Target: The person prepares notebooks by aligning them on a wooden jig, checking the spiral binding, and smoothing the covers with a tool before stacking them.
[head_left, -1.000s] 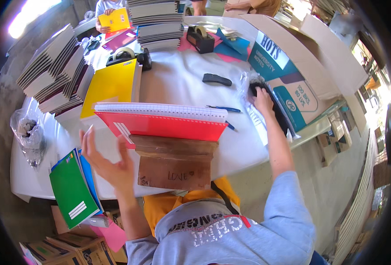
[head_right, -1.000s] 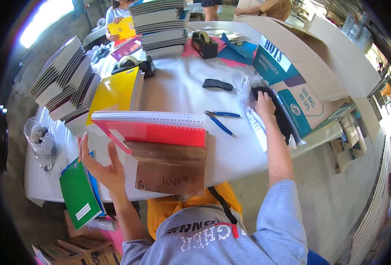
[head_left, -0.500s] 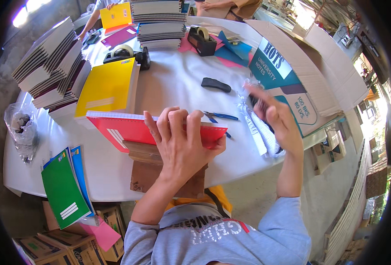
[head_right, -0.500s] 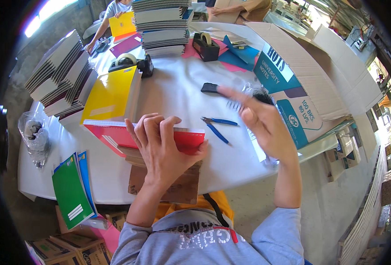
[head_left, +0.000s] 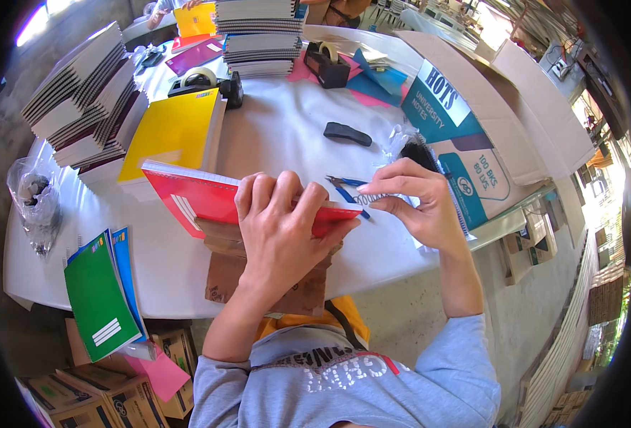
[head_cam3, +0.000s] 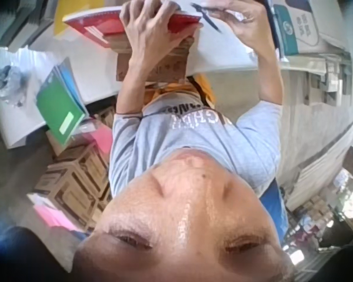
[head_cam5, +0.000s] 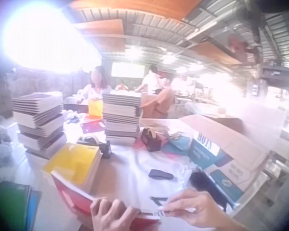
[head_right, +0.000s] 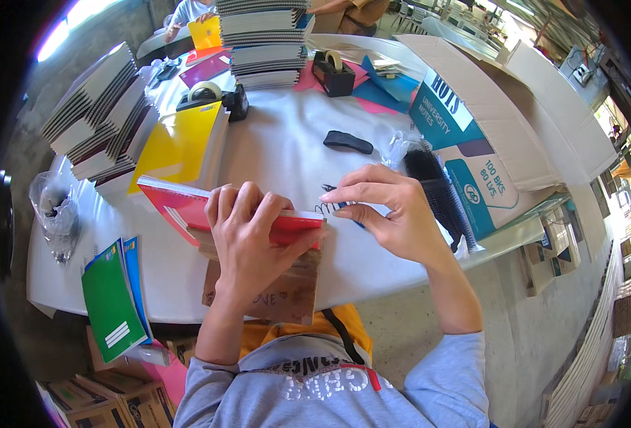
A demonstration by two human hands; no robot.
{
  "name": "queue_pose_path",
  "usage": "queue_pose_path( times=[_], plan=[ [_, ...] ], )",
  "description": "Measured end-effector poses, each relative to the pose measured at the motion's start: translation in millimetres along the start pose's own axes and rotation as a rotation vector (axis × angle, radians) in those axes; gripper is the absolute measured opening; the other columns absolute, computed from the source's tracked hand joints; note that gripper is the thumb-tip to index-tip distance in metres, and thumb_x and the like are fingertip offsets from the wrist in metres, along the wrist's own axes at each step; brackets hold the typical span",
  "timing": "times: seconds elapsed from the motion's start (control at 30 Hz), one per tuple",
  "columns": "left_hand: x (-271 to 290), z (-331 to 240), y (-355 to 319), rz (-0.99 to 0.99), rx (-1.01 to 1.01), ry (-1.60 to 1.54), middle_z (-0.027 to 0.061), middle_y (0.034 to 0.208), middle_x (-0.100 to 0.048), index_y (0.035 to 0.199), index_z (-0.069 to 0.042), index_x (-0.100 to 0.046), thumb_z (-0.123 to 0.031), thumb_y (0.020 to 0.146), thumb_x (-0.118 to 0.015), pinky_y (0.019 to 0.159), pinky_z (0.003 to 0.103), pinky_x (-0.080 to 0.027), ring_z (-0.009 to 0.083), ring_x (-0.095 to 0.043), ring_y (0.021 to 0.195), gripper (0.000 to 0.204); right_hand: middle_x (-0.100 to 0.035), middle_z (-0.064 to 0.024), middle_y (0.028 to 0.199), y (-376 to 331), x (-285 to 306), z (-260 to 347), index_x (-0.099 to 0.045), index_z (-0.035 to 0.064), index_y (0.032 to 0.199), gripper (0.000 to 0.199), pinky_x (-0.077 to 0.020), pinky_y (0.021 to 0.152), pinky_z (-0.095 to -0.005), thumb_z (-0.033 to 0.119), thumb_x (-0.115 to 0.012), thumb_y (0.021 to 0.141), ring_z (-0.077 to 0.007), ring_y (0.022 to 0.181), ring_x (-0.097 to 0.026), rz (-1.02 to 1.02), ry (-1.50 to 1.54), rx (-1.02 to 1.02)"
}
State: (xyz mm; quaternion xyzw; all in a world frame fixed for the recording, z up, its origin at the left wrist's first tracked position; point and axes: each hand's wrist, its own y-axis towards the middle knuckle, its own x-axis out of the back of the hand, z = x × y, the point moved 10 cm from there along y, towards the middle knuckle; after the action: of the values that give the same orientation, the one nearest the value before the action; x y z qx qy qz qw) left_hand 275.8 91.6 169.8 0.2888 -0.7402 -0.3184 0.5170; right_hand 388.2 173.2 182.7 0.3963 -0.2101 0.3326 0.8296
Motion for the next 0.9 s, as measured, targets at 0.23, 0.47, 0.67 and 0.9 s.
queue_pose_path(
  times=[0.23, 0.47, 0.67, 0.9],
  plan=[
    [1.1, -1.1, 0.7, 0.017, 0.009, 0.032, 0.0048, 0.078, -0.045, 0.076, -0.013, -0.057, -0.042, 0.055, -0.079, 0.08, 0.04, -0.033, 0.0244, -0.047, 0.081, 0.042, -0.062, -0.0058, 0.081, -11.9, -25.3, -25.7, -0.067, 0.0071, 0.099, 0.018, -0.0438, 0.061, -0.0232, 0.008, -0.062, 0.082, -0.0107, 0.069, -0.057, 0.338, 0.378, -0.327],
    [20.6, 16.7, -3.0, -0.099, 0.071, 0.039, 0.0041, 0.08, -0.047, 0.077, -0.013, -0.059, -0.046, 0.055, -0.079, 0.095, 0.047, -0.027, 0.0244, -0.048, 0.084, 0.045, -0.06, -0.0074, 0.077, -3.5, -11.0, -0.1, -0.061, 0.0074, 0.108, 0.025, -0.0424, 0.057, -0.0251, 0.01, -0.059, 0.083, -0.0094, 0.06, -0.054, 0.122, 0.073, -0.136],
    [17.6, 25.0, -4.8, -0.066, 0.089, 0.047, 0.0032, 0.075, -0.044, 0.071, -0.012, -0.057, -0.049, 0.054, -0.078, 0.098, 0.048, -0.024, 0.0228, -0.047, 0.082, 0.046, -0.063, -0.0076, 0.087, -3.5, -27.4, -25.7, -0.06, 0.0049, 0.109, 0.025, -0.0455, 0.06, -0.0255, 0.017, -0.057, 0.087, -0.0126, 0.064, -0.056, 0.433, 0.172, -0.197],
    [22.9, 26.4, -4.1, -0.022, 0.004, -0.164, 0.002, 0.068, -0.041, 0.062, -0.012, -0.057, -0.047, 0.048, -0.081, 0.091, 0.044, -0.031, 0.0218, -0.046, 0.072, 0.045, -0.062, -0.0173, 0.101, 62.8, -25.9, -245.2, -0.056, 0.009, 0.108, 0.031, -0.0476, 0.077, -0.0415, 0.014, -0.054, 0.078, -0.0277, 0.092, -0.061, 0.498, -0.651, -0.332]
  ],
)
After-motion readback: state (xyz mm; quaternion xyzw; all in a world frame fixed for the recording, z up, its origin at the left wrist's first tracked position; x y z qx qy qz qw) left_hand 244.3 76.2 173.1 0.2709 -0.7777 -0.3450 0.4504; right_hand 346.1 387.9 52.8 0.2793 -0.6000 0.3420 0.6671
